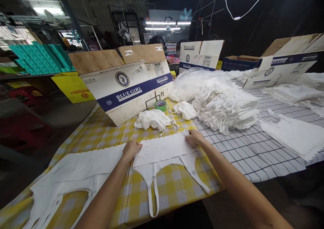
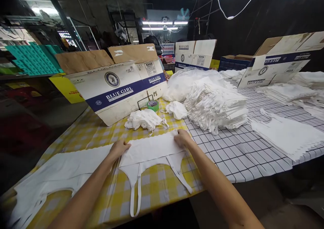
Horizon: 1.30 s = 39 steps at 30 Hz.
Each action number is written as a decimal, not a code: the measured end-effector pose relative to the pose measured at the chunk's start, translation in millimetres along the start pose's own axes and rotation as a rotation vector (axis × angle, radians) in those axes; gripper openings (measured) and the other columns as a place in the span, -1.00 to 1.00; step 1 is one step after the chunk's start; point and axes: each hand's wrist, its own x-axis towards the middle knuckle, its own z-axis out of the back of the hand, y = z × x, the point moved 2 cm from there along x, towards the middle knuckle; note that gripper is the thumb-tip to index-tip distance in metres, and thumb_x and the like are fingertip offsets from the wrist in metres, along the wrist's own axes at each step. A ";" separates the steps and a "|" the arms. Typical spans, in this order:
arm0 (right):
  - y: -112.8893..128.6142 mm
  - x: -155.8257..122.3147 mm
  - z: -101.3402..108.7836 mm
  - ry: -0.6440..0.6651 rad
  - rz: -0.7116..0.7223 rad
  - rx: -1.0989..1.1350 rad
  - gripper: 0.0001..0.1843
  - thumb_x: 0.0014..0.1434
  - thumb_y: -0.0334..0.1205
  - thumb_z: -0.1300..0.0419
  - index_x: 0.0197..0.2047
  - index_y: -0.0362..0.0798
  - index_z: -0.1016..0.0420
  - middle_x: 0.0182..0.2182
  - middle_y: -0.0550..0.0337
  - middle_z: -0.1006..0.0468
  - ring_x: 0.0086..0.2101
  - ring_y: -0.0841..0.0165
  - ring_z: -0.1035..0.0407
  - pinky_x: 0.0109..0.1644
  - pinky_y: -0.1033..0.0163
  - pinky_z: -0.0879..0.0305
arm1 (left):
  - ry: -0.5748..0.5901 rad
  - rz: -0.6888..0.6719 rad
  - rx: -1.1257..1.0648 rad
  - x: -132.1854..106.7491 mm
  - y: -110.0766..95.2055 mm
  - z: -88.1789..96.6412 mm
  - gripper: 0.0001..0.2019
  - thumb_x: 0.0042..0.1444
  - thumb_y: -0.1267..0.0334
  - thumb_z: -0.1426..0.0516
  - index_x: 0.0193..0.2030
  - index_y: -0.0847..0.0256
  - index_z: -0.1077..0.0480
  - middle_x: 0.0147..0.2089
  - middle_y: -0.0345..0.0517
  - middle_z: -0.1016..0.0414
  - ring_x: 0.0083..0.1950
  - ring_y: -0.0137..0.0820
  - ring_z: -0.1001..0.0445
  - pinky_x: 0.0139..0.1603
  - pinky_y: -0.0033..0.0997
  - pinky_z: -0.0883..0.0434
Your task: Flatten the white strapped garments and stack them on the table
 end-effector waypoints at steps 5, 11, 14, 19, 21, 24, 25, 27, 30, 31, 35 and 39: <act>-0.4 -20.1 11.4 0.052 0.134 0.263 -0.88 -0.13 -0.26 -0.17 -0.45 -0.12 -0.39 -0.55 0.26 -0.44 -0.50 0.40 -0.32 -0.50 0.38 -0.15 | -0.120 -0.112 -0.135 -14.3 -15.7 13.8 -0.85 -0.09 0.23 -0.08 -0.55 0.17 -0.18 -0.59 -0.33 -0.25 -0.51 -0.49 -0.27 -0.49 -0.54 -0.14; 33.4 -26.7 55.6 -0.007 0.357 0.506 -0.66 0.00 -0.06 -0.15 -0.20 -0.11 -0.39 -0.32 0.18 -0.49 -0.34 0.37 -0.36 -0.32 0.34 -0.26 | -0.439 -0.169 -0.306 -24.0 -43.4 83.3 -0.81 0.01 0.11 -0.06 -0.42 0.20 -0.26 -0.56 -0.32 -0.27 -0.52 -0.51 -0.23 -0.48 -0.57 -0.13; 54.3 -34.2 83.5 -0.127 0.514 0.580 -0.68 0.05 -0.03 -0.13 -0.19 -0.07 -0.37 -0.31 0.19 -0.46 -0.30 0.37 -0.33 -0.26 0.33 -0.25 | -0.580 -0.236 -0.502 -35.7 -51.8 117.4 -0.72 0.04 0.09 -0.07 -0.22 0.26 -0.34 -0.52 -0.27 -0.39 -0.53 -0.52 -0.27 -0.48 -0.58 -0.19; 43.0 -65.8 91.4 -0.141 0.676 0.411 -0.82 0.04 -0.15 -0.18 -0.30 -0.06 -0.42 -0.33 0.17 -0.45 -0.30 0.34 -0.32 -0.23 0.27 -0.24 | -0.414 -0.359 -0.517 -76.1 -30.3 114.6 -0.62 0.10 0.09 -0.03 0.00 0.22 -0.38 -0.13 -0.12 -0.54 -0.20 -0.33 -0.47 -0.18 -0.40 -0.40; 20.8 -82.2 75.9 -0.064 0.676 0.319 -0.85 0.03 -0.17 -0.19 -0.34 -0.06 -0.44 -0.30 0.12 -0.48 -0.25 0.27 -0.34 -0.16 0.20 -0.25 | -0.253 -0.428 -0.457 -97.1 -9.8 89.8 -0.66 0.09 0.20 -0.02 -0.01 0.13 -0.42 0.05 -0.19 -0.45 0.06 -0.26 -0.39 0.09 -0.27 -0.31; -18.0 -109.0 44.0 0.080 0.629 0.272 -0.92 0.00 -0.27 -0.16 -0.37 -0.04 -0.44 -0.25 0.08 -0.50 -0.15 0.21 -0.35 -0.06 0.13 -0.25 | 0.013 -0.561 -0.294 -133.0 21.6 40.5 -0.53 0.02 0.43 0.06 0.05 0.00 -0.37 0.15 -0.34 -0.34 0.24 -0.33 -0.20 0.27 -0.19 -0.13; -29.8 -118.1 34.3 0.115 0.603 0.261 -0.90 -0.02 -0.32 -0.14 -0.37 -0.03 -0.45 -0.23 0.08 -0.50 -0.11 0.20 -0.34 -0.03 0.12 -0.25 | 0.072 -0.612 -0.232 -145.6 30.1 25.1 -0.47 -0.02 0.48 0.08 0.06 -0.04 -0.35 0.15 -0.38 -0.33 0.26 -0.35 -0.17 0.28 -0.17 -0.11; -49.2 -134.9 19.3 0.160 0.544 0.217 -0.83 -0.06 -0.39 -0.09 -0.39 -0.01 -0.46 -0.17 0.10 -0.48 -0.02 0.17 -0.29 0.05 0.08 -0.21 | 0.128 -0.699 -0.143 -169.6 42.1 1.0 -0.41 -0.05 0.53 0.10 0.08 -0.08 -0.33 0.17 -0.39 -0.29 0.27 -0.35 -0.13 0.28 -0.14 -0.13; -66.1 -153.4 10.4 0.174 0.484 0.144 -0.77 -0.08 -0.42 -0.05 -0.38 0.01 -0.46 -0.10 0.10 -0.46 0.08 0.16 -0.20 0.13 0.02 -0.15 | 0.041 -0.760 -0.071 -195.5 48.3 -15.5 -0.41 -0.03 0.54 0.11 0.08 -0.08 -0.33 0.22 -0.33 -0.21 0.28 -0.32 -0.11 0.24 -0.10 -0.19; -69.3 -157.3 10.1 0.174 0.476 0.130 -0.76 -0.06 -0.42 -0.04 -0.36 0.02 -0.47 -0.08 0.10 -0.46 0.10 0.16 -0.18 0.14 0.01 -0.14 | -0.002 -0.766 -0.055 -200.8 48.4 -17.1 -0.41 -0.02 0.55 0.12 0.08 -0.08 -0.33 0.24 -0.32 -0.19 0.29 -0.31 -0.10 0.24 -0.09 -0.19; -77.6 -165.0 11.8 0.165 0.497 0.118 -0.76 0.03 -0.40 -0.04 -0.29 0.03 -0.47 -0.03 0.10 -0.43 0.12 0.19 -0.16 0.15 0.02 -0.14 | -0.093 -0.790 -0.004 -210.0 46.5 -18.4 -0.39 -0.01 0.55 0.13 0.13 -0.08 -0.27 0.24 -0.33 -0.18 0.29 -0.32 -0.09 0.25 -0.12 -0.19; -85.4 -167.3 10.7 0.139 0.495 0.114 -0.81 0.10 -0.33 -0.05 -0.27 0.04 -0.47 0.00 0.08 -0.41 0.12 0.19 -0.15 0.17 0.01 -0.13 | -0.114 -0.783 0.060 -211.5 49.0 -20.7 -0.37 -0.01 0.55 0.12 0.18 -0.09 -0.20 0.27 -0.33 -0.13 0.29 -0.30 -0.08 0.24 -0.15 -0.20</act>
